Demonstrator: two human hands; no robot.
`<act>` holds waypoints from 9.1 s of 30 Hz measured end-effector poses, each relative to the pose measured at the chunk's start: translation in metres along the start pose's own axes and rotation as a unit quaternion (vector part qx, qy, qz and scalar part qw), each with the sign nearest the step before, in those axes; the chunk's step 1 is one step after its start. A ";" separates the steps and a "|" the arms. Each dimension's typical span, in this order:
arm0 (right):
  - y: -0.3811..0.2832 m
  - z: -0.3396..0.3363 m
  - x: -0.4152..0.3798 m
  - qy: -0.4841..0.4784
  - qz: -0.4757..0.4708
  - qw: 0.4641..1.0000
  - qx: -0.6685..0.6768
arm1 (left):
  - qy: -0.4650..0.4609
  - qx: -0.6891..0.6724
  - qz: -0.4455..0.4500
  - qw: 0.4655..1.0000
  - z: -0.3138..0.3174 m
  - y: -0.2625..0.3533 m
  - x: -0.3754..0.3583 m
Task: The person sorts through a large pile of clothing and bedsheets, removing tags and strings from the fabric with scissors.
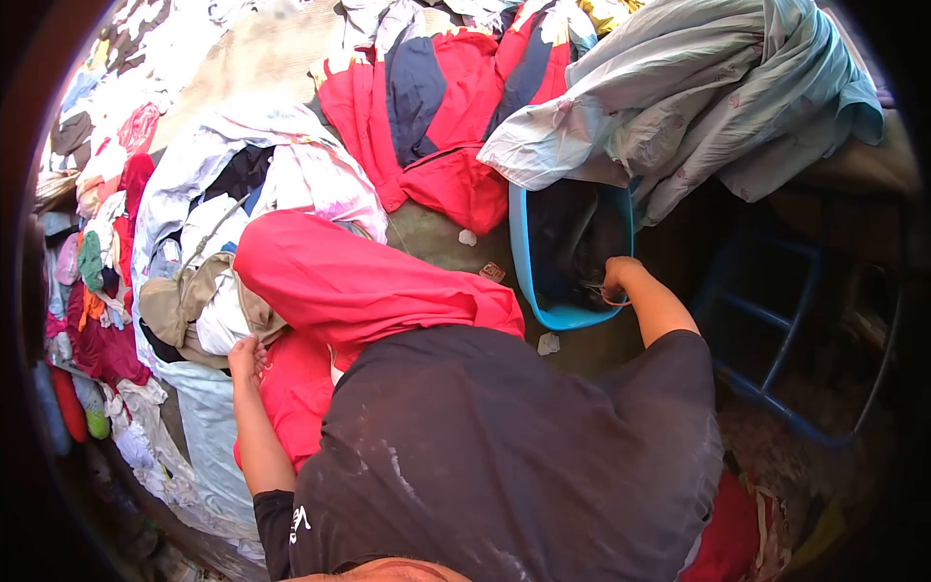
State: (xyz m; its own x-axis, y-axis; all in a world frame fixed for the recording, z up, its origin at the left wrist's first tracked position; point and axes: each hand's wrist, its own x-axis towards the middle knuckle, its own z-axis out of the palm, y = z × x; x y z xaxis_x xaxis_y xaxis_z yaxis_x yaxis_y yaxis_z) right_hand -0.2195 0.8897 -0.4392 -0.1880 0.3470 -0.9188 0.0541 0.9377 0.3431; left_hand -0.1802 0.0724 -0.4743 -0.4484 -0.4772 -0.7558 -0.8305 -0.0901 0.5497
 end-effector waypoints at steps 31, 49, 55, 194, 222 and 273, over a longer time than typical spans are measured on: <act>-0.029 -0.148 -0.082 0.601 -0.307 0.538 0.505 | -0.007 0.039 0.095 0.995 0.005 -0.004 -0.004; -0.254 -0.280 -0.292 0.421 -0.651 0.420 0.472 | 0.014 -0.163 0.123 0.979 0.006 0.009 -0.030; -0.473 -0.242 -0.304 0.151 -0.672 0.558 0.463 | 0.072 -0.136 0.105 0.982 -0.003 0.014 -0.043; -0.644 -0.092 -0.231 0.245 -0.740 0.614 0.124 | -0.016 -0.302 0.138 0.943 0.008 -0.001 -0.044; -0.655 -0.096 -0.234 0.167 -0.718 0.645 0.203 | -0.034 -0.410 0.066 0.909 0.003 0.019 -0.057; -0.658 -0.111 -0.240 -0.180 -0.607 0.659 0.406 | -0.065 -0.305 0.173 0.934 -0.008 0.026 -0.059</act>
State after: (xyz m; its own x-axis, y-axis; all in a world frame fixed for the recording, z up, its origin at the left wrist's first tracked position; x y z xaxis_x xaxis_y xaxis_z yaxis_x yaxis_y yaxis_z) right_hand -0.3188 0.1879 -0.4231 -0.3384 -0.8226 -0.4569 0.6122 0.1762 -0.7708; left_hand -0.1730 0.0911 -0.4122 -0.7246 -0.4639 -0.5097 -0.3034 -0.4494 0.8402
